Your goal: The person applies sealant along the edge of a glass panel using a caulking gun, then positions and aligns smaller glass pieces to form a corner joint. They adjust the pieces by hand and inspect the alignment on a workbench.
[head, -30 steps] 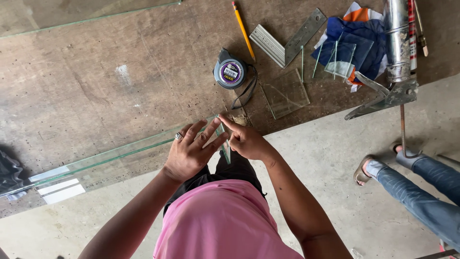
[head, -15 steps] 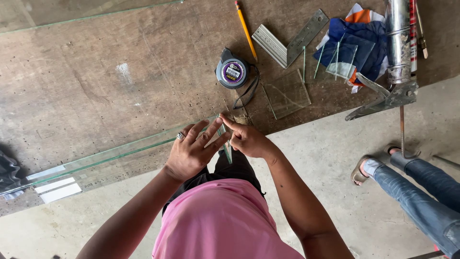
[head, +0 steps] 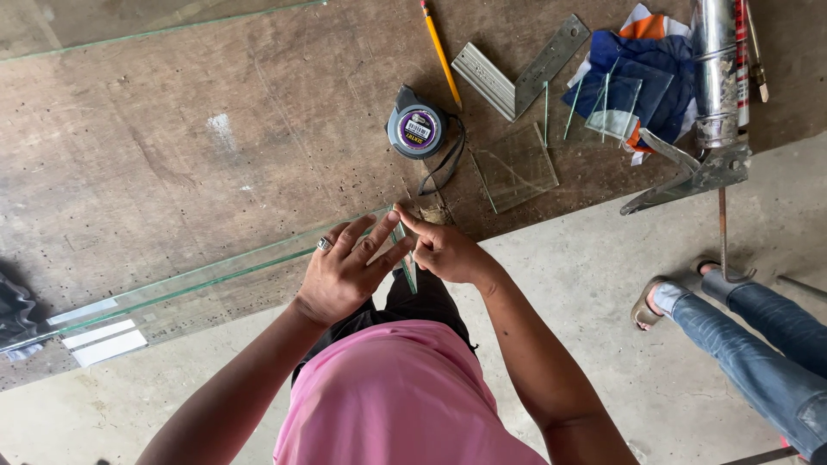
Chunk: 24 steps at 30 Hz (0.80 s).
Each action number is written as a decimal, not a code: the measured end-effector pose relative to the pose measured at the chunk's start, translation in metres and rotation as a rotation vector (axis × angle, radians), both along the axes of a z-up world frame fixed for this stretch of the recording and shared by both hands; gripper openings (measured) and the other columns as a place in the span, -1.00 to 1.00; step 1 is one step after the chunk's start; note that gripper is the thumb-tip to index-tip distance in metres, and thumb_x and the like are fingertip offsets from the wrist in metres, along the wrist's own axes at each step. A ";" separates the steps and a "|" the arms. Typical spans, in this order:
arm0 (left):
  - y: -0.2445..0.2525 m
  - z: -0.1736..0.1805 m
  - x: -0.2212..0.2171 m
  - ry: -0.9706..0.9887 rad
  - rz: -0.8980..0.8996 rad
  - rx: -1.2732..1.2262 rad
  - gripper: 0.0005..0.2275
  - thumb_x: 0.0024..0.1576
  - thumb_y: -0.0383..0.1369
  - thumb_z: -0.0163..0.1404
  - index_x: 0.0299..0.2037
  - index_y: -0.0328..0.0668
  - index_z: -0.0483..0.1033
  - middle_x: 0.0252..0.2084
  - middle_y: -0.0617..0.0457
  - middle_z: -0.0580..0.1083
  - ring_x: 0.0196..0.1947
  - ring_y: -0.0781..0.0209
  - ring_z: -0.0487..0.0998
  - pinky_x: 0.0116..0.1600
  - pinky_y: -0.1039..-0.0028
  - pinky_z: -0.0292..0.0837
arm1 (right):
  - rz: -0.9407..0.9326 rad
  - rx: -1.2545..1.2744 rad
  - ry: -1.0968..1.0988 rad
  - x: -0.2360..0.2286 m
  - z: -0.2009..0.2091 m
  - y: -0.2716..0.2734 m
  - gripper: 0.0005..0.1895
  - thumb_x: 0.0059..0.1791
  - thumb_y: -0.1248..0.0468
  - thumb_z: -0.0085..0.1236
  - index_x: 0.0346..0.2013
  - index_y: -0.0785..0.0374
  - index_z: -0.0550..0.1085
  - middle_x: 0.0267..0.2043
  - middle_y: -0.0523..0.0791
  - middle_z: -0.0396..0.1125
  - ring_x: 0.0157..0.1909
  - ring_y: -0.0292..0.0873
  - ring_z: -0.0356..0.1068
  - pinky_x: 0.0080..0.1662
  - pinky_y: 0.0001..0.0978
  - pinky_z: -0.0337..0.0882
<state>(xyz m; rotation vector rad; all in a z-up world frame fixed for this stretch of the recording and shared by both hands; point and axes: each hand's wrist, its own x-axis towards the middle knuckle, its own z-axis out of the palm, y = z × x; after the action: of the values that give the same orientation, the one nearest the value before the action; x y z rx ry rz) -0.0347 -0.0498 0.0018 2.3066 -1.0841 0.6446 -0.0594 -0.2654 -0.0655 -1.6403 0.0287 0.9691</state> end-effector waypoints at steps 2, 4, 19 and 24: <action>0.000 0.000 -0.001 0.000 0.004 -0.001 -0.86 0.20 -0.39 0.12 -0.08 -0.03 0.67 0.12 -0.14 0.57 -0.10 -0.08 0.61 -0.06 0.29 0.50 | 0.009 -0.011 -0.010 -0.001 -0.003 0.000 -0.15 -0.07 0.32 -0.05 0.53 -0.21 0.09 -0.51 -0.08 0.44 -0.51 -0.21 0.35 -0.47 -0.45 0.33; 0.000 -0.001 -0.002 0.000 0.008 -0.003 -0.87 0.20 -0.39 0.13 -0.08 -0.03 0.67 0.11 -0.14 0.57 -0.10 -0.07 0.61 -0.06 0.29 0.50 | 0.018 -0.023 -0.020 0.000 -0.004 0.000 -0.15 -0.07 0.31 -0.05 0.52 -0.22 0.09 -0.51 -0.07 0.45 -0.51 -0.20 0.37 -0.47 -0.42 0.34; 0.003 -0.003 -0.002 0.002 -0.008 0.010 -0.82 0.20 -0.44 0.07 -0.05 -0.02 0.67 0.14 -0.16 0.56 -0.07 -0.09 0.60 -0.04 0.29 0.48 | 0.015 -0.039 -0.017 0.000 0.002 0.002 -0.16 -0.07 0.31 -0.05 0.51 -0.27 0.12 -0.51 -0.08 0.45 -0.55 -0.20 0.38 -0.48 -0.43 0.36; 0.000 0.001 -0.001 -0.008 0.003 -0.002 -0.84 0.20 -0.43 0.09 -0.07 -0.02 0.68 0.12 -0.16 0.57 -0.09 -0.11 0.61 -0.08 0.28 0.49 | -0.158 0.099 0.039 0.000 0.011 0.002 -0.13 -0.08 0.39 -0.07 0.53 -0.20 0.09 -0.53 -0.05 0.41 -0.59 -0.21 0.39 -0.53 -0.54 0.38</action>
<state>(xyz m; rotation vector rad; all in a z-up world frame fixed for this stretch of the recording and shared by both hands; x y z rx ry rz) -0.0352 -0.0501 0.0024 2.3062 -1.0841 0.6559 -0.0591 -0.2636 -0.0544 -1.5047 0.1329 0.8674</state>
